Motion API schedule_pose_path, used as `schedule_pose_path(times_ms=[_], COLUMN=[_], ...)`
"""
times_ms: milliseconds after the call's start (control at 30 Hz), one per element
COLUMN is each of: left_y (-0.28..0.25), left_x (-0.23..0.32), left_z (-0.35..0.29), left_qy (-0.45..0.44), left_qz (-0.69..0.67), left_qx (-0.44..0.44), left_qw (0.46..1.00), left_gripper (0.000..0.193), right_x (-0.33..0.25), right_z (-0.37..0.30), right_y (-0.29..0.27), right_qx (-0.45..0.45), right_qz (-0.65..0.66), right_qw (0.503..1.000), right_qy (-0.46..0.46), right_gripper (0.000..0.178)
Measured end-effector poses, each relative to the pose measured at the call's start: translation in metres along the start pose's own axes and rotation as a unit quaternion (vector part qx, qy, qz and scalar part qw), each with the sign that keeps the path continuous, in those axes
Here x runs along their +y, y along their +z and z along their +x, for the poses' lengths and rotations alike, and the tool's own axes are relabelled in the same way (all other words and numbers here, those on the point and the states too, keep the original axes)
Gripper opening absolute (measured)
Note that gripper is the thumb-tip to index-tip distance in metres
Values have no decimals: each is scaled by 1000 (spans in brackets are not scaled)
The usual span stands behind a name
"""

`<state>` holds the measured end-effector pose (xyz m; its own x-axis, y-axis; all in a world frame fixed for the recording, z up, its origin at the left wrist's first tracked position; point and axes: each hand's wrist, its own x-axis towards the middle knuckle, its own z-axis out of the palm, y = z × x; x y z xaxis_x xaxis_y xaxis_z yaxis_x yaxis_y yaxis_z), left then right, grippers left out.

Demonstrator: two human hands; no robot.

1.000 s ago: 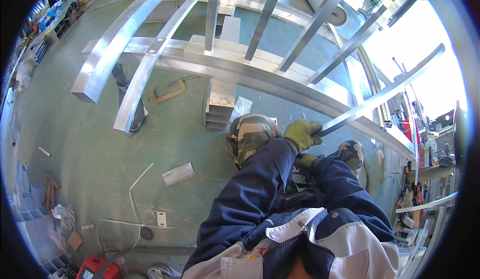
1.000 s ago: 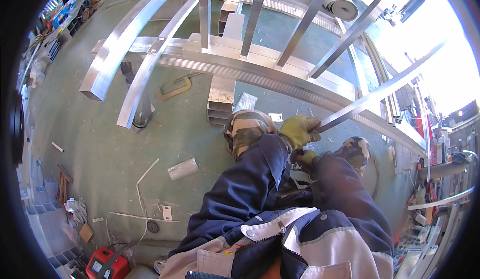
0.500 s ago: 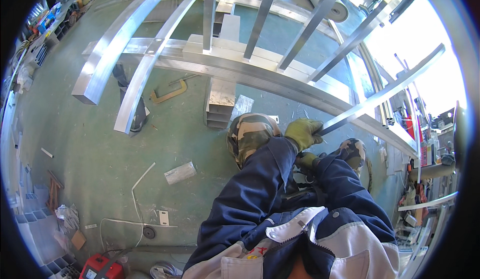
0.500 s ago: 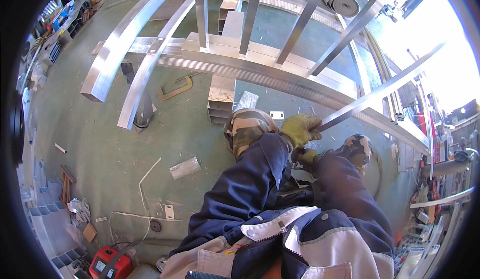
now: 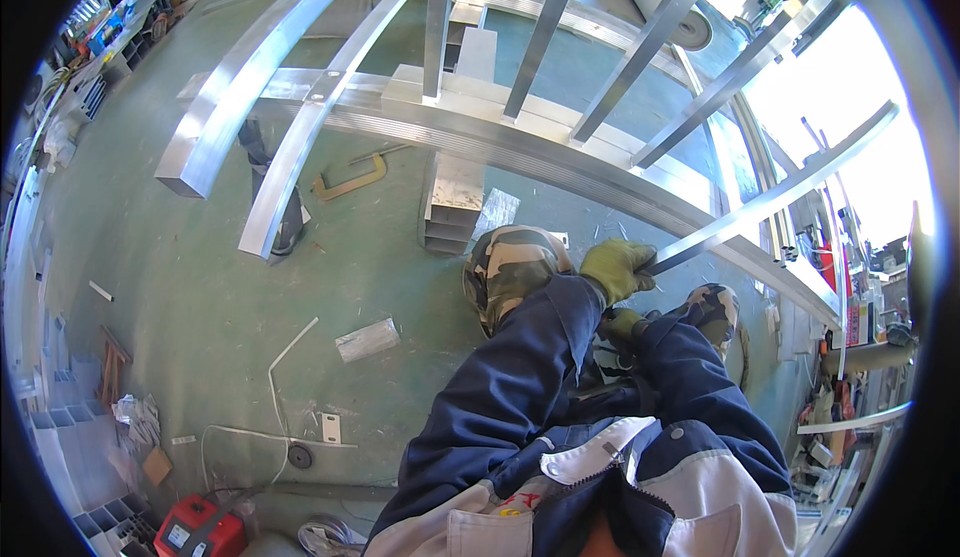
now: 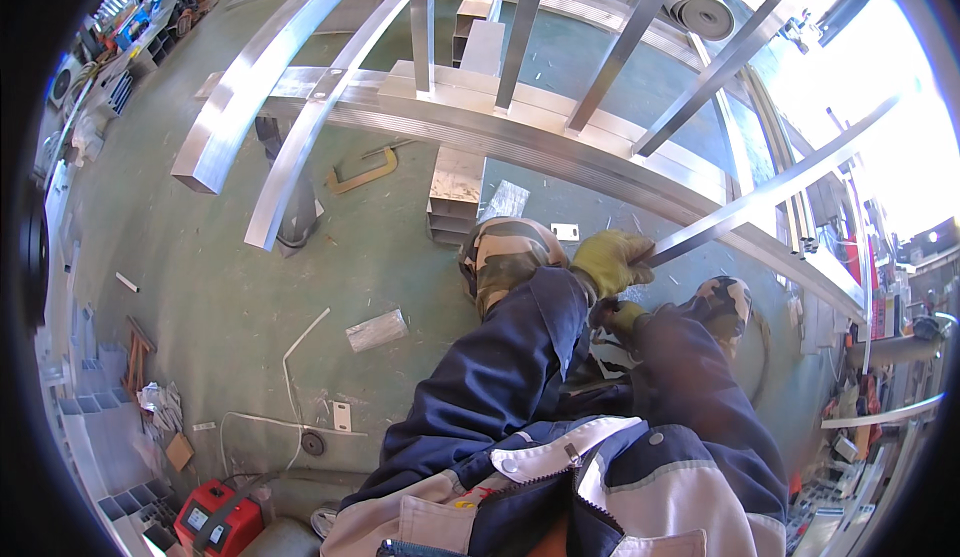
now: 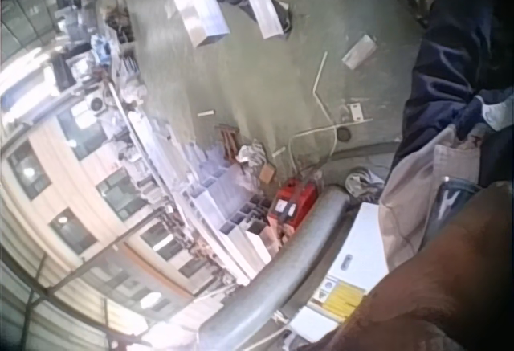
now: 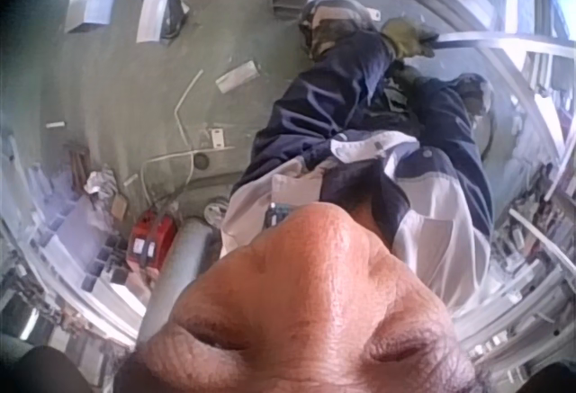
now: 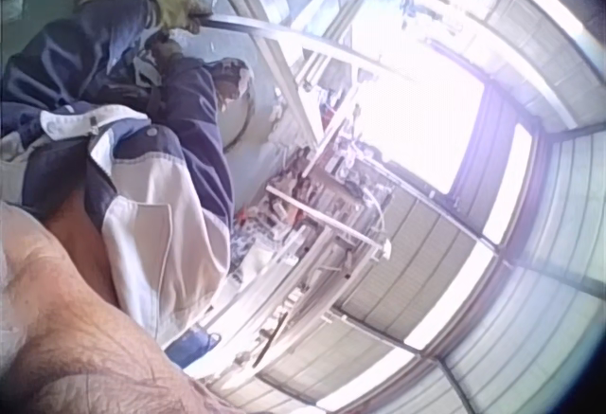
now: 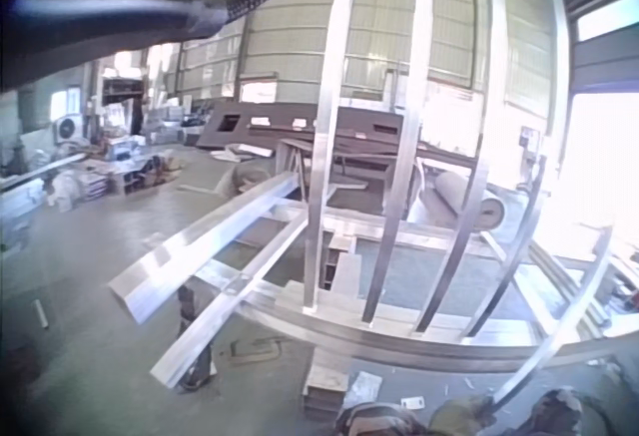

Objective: The person assembles a metal frame by positioning aluminum profiles and securing them with a pneumatic rivet gun. They repeatedly align the profiles, insert fasteners, and operate the tool to join the pieces.

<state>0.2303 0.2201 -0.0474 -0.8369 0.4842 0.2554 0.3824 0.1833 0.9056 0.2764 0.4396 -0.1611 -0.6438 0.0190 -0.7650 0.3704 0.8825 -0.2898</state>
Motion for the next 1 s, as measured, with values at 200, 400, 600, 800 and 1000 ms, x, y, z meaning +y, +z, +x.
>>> schedule_pose_path(times_ms=[200, 400, 600, 800, 1000], left_y=[0, 0, 7, 2, 3], left_x=[-7, -6, 3, -9, -2], left_z=[-1, -2, 7, -1, 1], left_qy=[-8, -3, 16, -1, -9], left_qz=[11, 44, 37, 49, 16], left_qx=[-6, -7, -7, 3, -16], left_qw=[1000, 999, 999, 999, 1000], left_gripper=[35, 38, 38, 35, 34], right_x=[24, 62, 115, 73, 66], right_z=[27, 64, 82, 67, 49], right_y=[11, 20, 10, 16, 4], right_qx=[-54, -89, -101, -115, -110], right_qz=[-68, -54, -94, -137, -187], right_qw=[996, 994, 990, 984, 976], right_qy=[25, 35, 12, -6, -29], right_gripper=[46, 37, 48, 54, 61])
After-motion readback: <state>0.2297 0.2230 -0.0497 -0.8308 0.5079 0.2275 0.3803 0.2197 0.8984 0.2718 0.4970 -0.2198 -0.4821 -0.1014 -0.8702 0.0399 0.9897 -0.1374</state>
